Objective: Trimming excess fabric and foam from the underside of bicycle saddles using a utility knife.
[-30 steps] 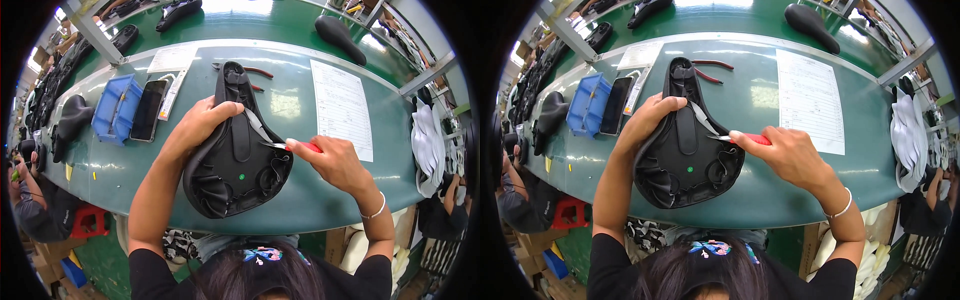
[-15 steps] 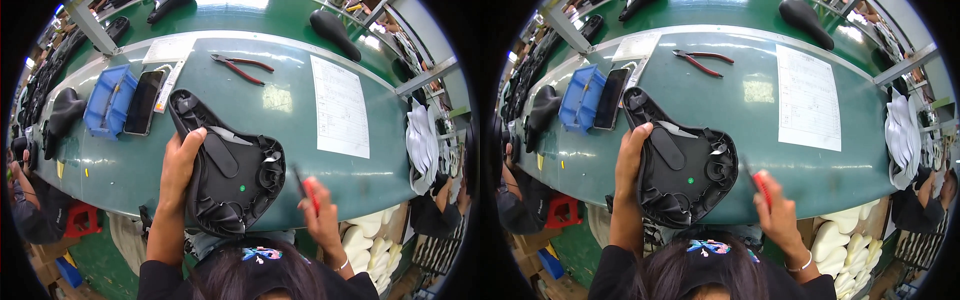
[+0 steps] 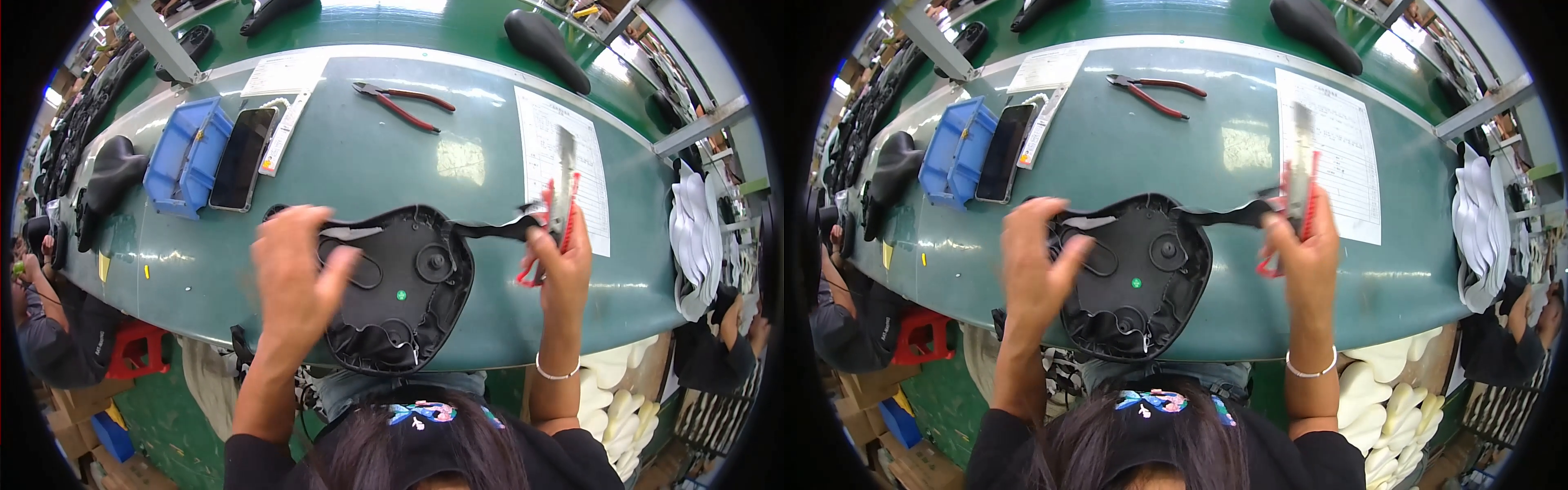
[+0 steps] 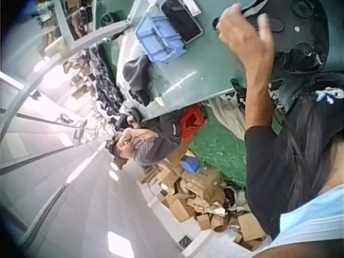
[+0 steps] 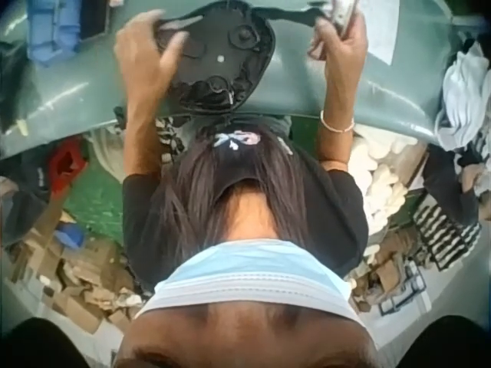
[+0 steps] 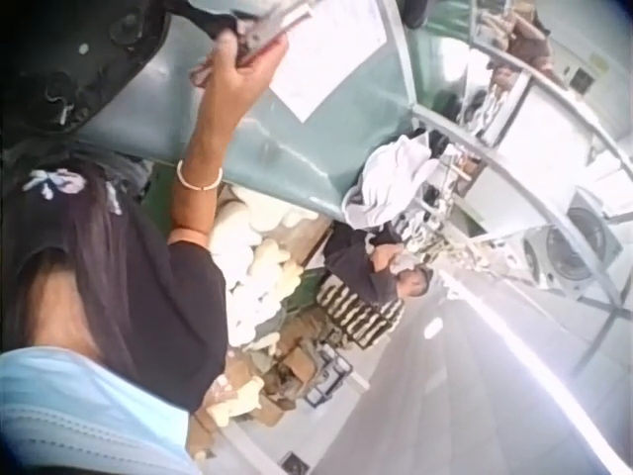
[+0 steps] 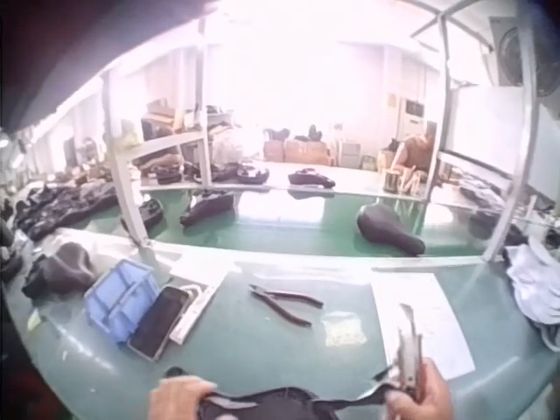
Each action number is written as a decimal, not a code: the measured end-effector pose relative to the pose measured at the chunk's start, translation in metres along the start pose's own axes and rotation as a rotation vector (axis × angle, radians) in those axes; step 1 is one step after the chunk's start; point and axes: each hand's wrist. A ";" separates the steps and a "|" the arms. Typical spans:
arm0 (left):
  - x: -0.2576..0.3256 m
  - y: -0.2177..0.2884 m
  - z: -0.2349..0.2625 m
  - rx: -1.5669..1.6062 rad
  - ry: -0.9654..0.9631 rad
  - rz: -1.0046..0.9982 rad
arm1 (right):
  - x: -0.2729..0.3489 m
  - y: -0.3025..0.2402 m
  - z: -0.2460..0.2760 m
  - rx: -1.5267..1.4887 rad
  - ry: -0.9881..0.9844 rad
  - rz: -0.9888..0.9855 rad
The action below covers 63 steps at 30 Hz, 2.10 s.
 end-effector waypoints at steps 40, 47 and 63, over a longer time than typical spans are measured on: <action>-0.071 0.003 -0.035 -0.084 -0.058 -0.517 | 0.012 -0.022 -0.019 1.392 -0.258 0.507; -0.075 -0.024 -0.050 0.443 0.297 0.055 | 0.048 -0.032 -0.002 1.474 -0.314 0.445; -0.037 -0.026 0.042 1.590 0.403 0.067 | 0.031 -0.058 0.034 1.640 -0.635 0.616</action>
Point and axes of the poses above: each hand's wrist, its own x-axis away from the middle knuckle, its own z-axis out of the back of the hand, y = z × x, and after that the axes turned 8 degrees about -z, right-handed
